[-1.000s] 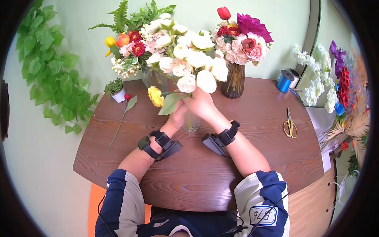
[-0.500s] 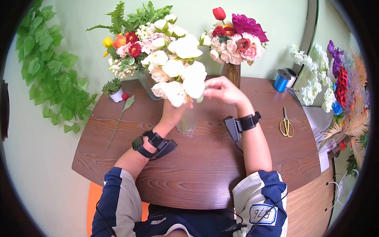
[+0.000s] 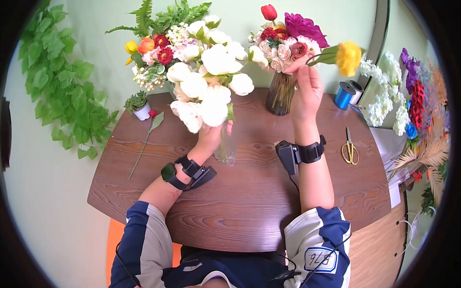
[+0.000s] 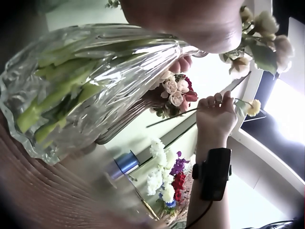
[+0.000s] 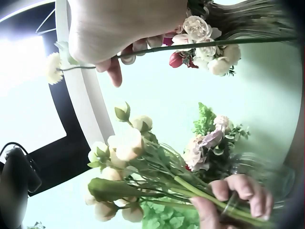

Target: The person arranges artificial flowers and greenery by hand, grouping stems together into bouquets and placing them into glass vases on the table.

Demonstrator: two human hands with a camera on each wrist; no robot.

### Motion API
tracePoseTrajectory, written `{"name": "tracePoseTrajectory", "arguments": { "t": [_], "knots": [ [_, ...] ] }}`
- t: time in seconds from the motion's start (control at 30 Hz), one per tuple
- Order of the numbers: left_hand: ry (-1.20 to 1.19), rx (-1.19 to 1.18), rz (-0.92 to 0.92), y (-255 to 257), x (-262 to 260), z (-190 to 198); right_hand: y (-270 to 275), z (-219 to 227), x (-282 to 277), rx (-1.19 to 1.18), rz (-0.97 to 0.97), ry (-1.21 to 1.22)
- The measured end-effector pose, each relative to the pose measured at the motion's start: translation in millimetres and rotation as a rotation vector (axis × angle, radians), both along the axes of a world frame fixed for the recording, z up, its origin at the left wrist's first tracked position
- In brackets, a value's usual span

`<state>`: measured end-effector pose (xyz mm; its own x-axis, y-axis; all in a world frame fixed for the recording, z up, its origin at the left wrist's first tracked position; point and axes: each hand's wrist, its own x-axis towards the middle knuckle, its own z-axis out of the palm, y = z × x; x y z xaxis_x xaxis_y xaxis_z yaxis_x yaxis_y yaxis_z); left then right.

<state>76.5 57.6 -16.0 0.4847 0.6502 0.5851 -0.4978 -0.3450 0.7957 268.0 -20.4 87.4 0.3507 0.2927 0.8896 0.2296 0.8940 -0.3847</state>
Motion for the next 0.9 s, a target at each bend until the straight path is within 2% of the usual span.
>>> {"name": "tracePoseTrajectory", "arguments": {
  "t": [0.07,0.13,0.17,0.23,0.27,0.3,0.37,0.4,0.43,0.5,0.53,0.57,0.63,0.67,0.7,0.8,0.9],
  "knots": [
    [-0.030,-0.051,-0.002,12.4,3.7,-18.4,-8.5,1.8,-3.9,-0.015,-0.006,0.017],
    [0.236,0.482,0.364,37.7,7.2,-50.6,-12.5,7.6,-14.1,0.006,-0.042,0.054],
    [0.237,0.481,0.364,39.0,7.5,-53.0,-16.4,12.6,-23.2,0.004,-0.042,0.055],
    [0.192,0.486,0.393,40.5,6.9,-57.2,-26.2,20.1,-37.7,0.000,0.137,0.201],
    [-0.066,-0.062,-0.100,12.1,-0.3,-28.0,-27.6,22.4,-37.8,0.011,0.098,0.211],
    [-0.062,-0.063,-0.102,9.9,-0.4,-25.6,-29.9,23.0,-37.8,0.011,0.096,0.215],
    [-0.085,0.118,-0.029,10.9,-0.5,-21.7,-34.8,22.9,-37.3,0.000,0.073,0.088],
    [0.090,0.353,0.265,33.4,3.2,-44.9,-36.0,21.6,-37.4,0.004,0.070,0.089],
    [0.089,0.358,0.263,36.8,4.4,-42.8,-36.5,19.9,-38.2,-0.007,0.023,0.055],
    [0.251,0.654,0.363,44.3,6.6,-38.6,-35.5,19.4,-40.6,-0.013,-0.021,0.023],
    [0.183,0.296,0.170,74.7,20.7,-66.0,-34.4,19.6,-42.1,-0.032,0.008,0.003],
    [0.186,0.297,0.173,77.3,24.5,-68.1,-33.3,19.2,-43.8,-0.053,0.039,-0.017],
    [-0.023,0.242,0.074,77.5,25.9,-72.2,-31.0,16.2,-47.5,-0.080,0.038,-0.005],
    [-0.056,-0.089,-0.228,15.6,5.2,3.1,-29.2,14.8,-49.2,-0.081,0.048,-0.018],
    [0.164,0.087,-0.054,-0.5,-2.1,25.5,-27.7,13.4,-50.0,-0.081,0.057,-0.031],
    [0.099,0.114,-0.069,1.5,0.4,18.9,-26.8,11.3,-47.8,-0.075,0.054,-0.038],
    [0.001,0.027,-0.070,-0.1,2.5,15.4,-26.4,11.7,-48.5,-0.088,0.041,-0.014]
  ]
}}
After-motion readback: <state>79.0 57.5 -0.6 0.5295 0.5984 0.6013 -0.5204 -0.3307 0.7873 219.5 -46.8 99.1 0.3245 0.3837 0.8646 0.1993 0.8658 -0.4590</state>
